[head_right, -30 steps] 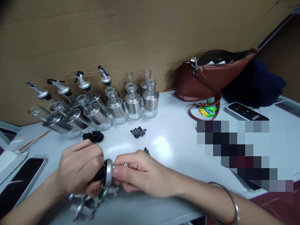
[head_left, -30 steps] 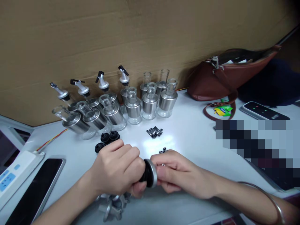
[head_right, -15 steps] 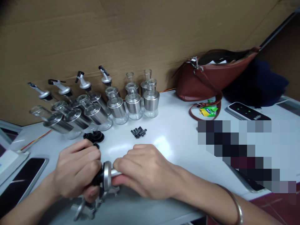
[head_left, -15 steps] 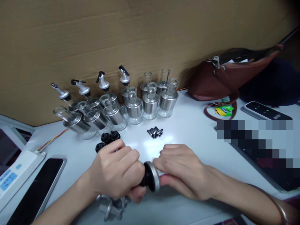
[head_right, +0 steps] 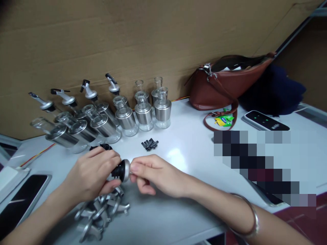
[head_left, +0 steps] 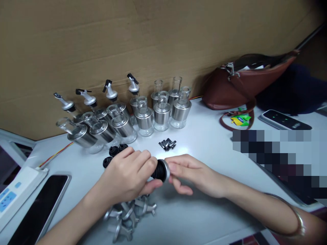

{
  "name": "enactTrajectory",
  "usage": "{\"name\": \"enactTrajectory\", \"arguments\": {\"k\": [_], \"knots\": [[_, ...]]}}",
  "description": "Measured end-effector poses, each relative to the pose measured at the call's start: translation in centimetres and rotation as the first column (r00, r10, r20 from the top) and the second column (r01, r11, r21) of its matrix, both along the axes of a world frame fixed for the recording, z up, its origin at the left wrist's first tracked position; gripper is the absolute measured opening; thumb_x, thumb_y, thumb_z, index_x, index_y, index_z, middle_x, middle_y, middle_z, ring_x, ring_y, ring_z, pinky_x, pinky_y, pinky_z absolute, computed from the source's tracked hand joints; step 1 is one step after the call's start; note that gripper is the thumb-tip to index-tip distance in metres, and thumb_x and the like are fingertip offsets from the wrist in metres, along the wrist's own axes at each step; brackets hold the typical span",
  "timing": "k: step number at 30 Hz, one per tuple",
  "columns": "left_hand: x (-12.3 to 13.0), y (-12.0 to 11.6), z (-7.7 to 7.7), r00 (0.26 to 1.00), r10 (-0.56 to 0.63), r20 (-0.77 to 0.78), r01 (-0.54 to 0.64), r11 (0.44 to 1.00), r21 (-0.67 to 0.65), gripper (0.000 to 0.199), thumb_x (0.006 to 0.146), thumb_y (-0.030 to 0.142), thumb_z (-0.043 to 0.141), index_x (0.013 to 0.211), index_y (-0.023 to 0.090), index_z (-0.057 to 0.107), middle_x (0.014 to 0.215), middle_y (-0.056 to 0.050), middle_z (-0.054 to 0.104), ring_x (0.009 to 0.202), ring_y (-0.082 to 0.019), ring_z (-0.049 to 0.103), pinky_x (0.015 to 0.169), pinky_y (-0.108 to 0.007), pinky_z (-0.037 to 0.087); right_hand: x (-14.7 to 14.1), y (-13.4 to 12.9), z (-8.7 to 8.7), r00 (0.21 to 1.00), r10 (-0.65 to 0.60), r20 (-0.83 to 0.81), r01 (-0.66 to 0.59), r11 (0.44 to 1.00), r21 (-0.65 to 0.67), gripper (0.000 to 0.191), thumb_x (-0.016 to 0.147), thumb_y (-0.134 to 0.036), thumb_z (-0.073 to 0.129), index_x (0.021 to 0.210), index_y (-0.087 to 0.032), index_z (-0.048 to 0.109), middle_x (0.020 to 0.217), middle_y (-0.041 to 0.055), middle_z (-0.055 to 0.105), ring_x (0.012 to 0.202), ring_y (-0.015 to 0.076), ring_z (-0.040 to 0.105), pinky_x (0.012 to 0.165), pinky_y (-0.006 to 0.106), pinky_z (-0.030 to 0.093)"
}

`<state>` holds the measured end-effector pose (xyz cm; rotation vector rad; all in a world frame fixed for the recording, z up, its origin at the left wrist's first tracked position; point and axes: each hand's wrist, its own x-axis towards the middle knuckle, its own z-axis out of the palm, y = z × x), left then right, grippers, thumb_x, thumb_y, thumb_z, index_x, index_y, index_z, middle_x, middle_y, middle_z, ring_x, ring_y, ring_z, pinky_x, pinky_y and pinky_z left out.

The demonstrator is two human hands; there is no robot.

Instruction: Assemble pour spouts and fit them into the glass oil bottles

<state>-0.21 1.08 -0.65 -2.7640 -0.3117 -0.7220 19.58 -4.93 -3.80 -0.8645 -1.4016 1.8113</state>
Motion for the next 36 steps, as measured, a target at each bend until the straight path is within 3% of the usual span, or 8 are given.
{"name": "enactTrajectory", "arguments": {"k": [5, 11, 16, 19, 22, 27, 32, 36], "knots": [[0.0, 0.6, -0.2, 0.998, -0.031, -0.062, 0.028, 0.998, -0.053, 0.045, 0.101, 0.024, 0.018, 0.069, 0.018, 0.049, 0.055, 0.0, 0.052, 0.044, -0.014, 0.043, 0.047, -0.026, 0.037, -0.5, 0.3, -0.9, 0.979, 0.04, -0.202, -0.083, 0.974, -0.21, 0.038, 0.087, -0.052, 0.055, 0.072, -0.017, 0.05, 0.042, -0.0098, 0.042, 0.037, 0.0054, 0.029, 0.043, 0.02, 0.026], [-0.1, 1.0, 0.5, 0.998, -0.037, -0.057, 0.031, 0.994, -0.104, 0.045, 0.101, 0.024, 0.017, 0.064, 0.02, 0.043, 0.052, 0.003, 0.047, 0.042, -0.013, 0.039, 0.046, -0.024, 0.037, -0.5, -0.3, 0.0, 0.973, -0.142, 0.181, 0.1, 0.969, 0.225, 0.034, 0.096, -0.043, 0.046, 0.074, -0.017, 0.051, 0.057, -0.0056, 0.044, 0.052, 0.0083, 0.037, 0.052, 0.021, 0.03], [-0.1, 0.8, 0.9, 0.998, -0.067, -0.011, 0.065, 0.989, -0.133, 0.048, 0.102, 0.028, 0.015, 0.062, 0.021, 0.041, 0.05, 0.003, 0.045, 0.042, -0.013, 0.035, 0.044, -0.025, 0.034, -0.2, -0.4, 0.5, 0.864, -0.438, 0.248, 0.089, 0.618, 0.781, 0.025, 0.097, -0.03, 0.046, 0.081, -0.015, 0.057, 0.067, 0.0, 0.055, 0.061, 0.0115, 0.045, 0.061, 0.025, 0.034], [-0.1, 0.6, 0.9, 0.999, -0.054, 0.0, 0.054, 0.992, -0.118, 0.049, 0.103, 0.031, 0.015, 0.069, 0.019, 0.048, 0.053, 0.002, 0.049, 0.045, -0.013, 0.039, 0.047, -0.025, 0.036, -0.3, -0.5, 0.7, 0.912, -0.343, 0.225, 0.151, 0.791, 0.592, 0.03, 0.098, -0.035, 0.044, 0.074, -0.017, 0.051, 0.06, -0.0029, 0.048, 0.055, 0.0098, 0.04, 0.055, 0.024, 0.031], [0.1, 0.2, 0.4, 1.0, -0.015, 0.003, 0.015, 0.998, -0.068, 0.045, 0.103, 0.031, 0.018, 0.079, 0.016, 0.053, 0.058, 0.0, 0.053, 0.048, -0.014, 0.044, 0.05, -0.026, 0.038, -0.5, -0.4, 0.4, 0.995, -0.098, 0.013, 0.097, 0.995, 0.037, 0.038, 0.094, -0.047, 0.045, 0.07, -0.018, 0.046, 0.05, -0.007, 0.041, 0.044, 0.0069, 0.032, 0.045, 0.021, 0.027], [0.4, -0.1, -0.2, 0.996, -0.093, 0.011, 0.093, 0.99, -0.109, 0.045, 0.101, 0.025, 0.017, 0.07, 0.018, 0.049, 0.056, 0.001, 0.048, 0.045, -0.014, 0.038, 0.048, -0.026, 0.036, -0.7, -0.1, -0.5, 0.95, 0.025, -0.31, -0.138, 0.928, -0.345, 0.039, 0.086, -0.049, 0.058, 0.065, -0.017, 0.05, 0.037, -0.012, 0.032, 0.033, 0.0039, 0.021, 0.036, 0.018, 0.019], [-0.1, 0.1, 1.0, 0.995, -0.097, -0.025, 0.093, 0.986, -0.138, 0.049, 0.101, 0.023, 0.012, 0.065, 0.021, 0.044, 0.052, 0.003, 0.042, 0.043, -0.014, 0.035, 0.047, -0.025, 0.035, -1.2, -0.6, 0.2, 0.977, -0.054, -0.205, 0.018, 0.984, -0.175, 0.041, 0.086, -0.053, 0.057, 0.069, -0.016, 0.052, 0.044, -0.0099, 0.038, 0.038, 0.0041, 0.027, 0.041, 0.019, 0.023], [-0.4, 0.3, 1.8, 0.996, -0.085, -0.033, 0.08, 0.986, -0.149, 0.047, 0.102, 0.03, 0.012, 0.067, 0.021, 0.043, 0.053, 0.003, 0.044, 0.044, -0.014, 0.036, 0.047, -0.026, 0.035, -1.0, -1.0, 1.3, 0.962, -0.253, 0.107, 0.187, 0.888, 0.419, 0.034, 0.097, -0.039, 0.047, 0.073, -0.016, 0.054, 0.055, -0.0044, 0.046, 0.05, 0.0082, 0.039, 0.051, 0.022, 0.032]]}}
